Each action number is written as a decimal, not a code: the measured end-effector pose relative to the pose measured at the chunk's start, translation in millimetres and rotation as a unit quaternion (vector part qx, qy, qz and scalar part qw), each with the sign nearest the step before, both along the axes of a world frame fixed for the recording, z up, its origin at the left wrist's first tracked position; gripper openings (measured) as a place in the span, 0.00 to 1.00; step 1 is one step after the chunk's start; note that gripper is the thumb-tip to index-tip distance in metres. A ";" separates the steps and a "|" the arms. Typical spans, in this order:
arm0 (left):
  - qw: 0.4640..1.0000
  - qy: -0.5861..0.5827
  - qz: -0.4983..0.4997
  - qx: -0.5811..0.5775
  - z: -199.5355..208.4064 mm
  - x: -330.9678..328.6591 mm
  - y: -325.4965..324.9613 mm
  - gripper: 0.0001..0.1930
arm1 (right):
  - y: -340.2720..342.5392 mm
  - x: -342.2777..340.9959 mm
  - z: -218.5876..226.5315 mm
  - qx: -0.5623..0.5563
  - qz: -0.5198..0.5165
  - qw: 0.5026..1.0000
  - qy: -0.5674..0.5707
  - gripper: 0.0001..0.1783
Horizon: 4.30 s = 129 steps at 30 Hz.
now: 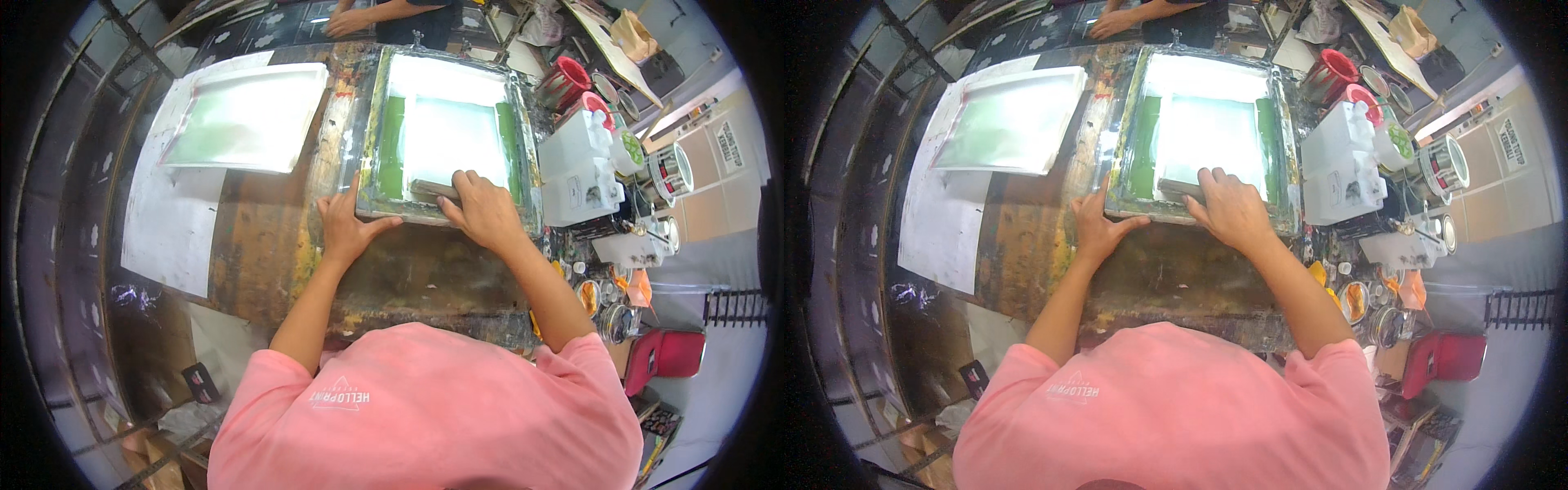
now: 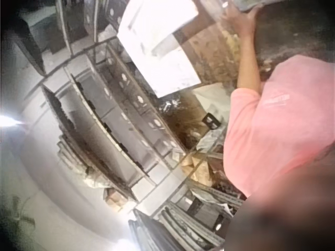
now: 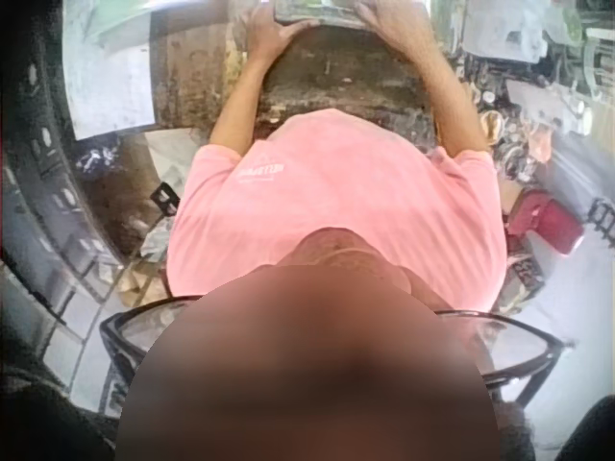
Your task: The person repeatedly applies green ink to a screen printing frame using a squeegee and pulls it across to print a flower design onto white fabric. The person lifts the frame to reveal the printed design and places it aside, then repeats the process on a new piece of fabric.
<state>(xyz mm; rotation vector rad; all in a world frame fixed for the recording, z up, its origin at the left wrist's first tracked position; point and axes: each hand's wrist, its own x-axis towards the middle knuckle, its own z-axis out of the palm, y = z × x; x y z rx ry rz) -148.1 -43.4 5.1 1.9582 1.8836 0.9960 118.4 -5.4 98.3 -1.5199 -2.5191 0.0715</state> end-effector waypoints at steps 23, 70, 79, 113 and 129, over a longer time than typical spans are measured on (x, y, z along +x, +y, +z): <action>0.959 0.262 0.011 -0.106 2.5 27.5 -4.2 0.57 | 98.2 -12.5 181.4 0.330 -0.026 0.936 0.119 0.24; 0.952 0.262 0.153 -0.034 41.2 -167.9 64.0 0.30 | 104.4 -6.4 174.8 0.297 -0.028 0.952 0.059 0.26; 0.979 0.197 0.022 0.053 121.7 -161.2 81.0 0.24 | 92.2 -15.6 180.3 0.319 -0.028 0.938 0.134 0.23; 0.937 0.194 -0.274 0.096 -5.5 172.6 46.8 0.64 | 112.3 -10.0 182.7 0.319 -0.014 0.943 0.094 0.30; 0.877 -0.470 -0.093 0.030 126.9 25.3 68.2 0.46 | 62.5 -13.3 135.1 0.301 -0.027 0.948 0.103 0.23</action>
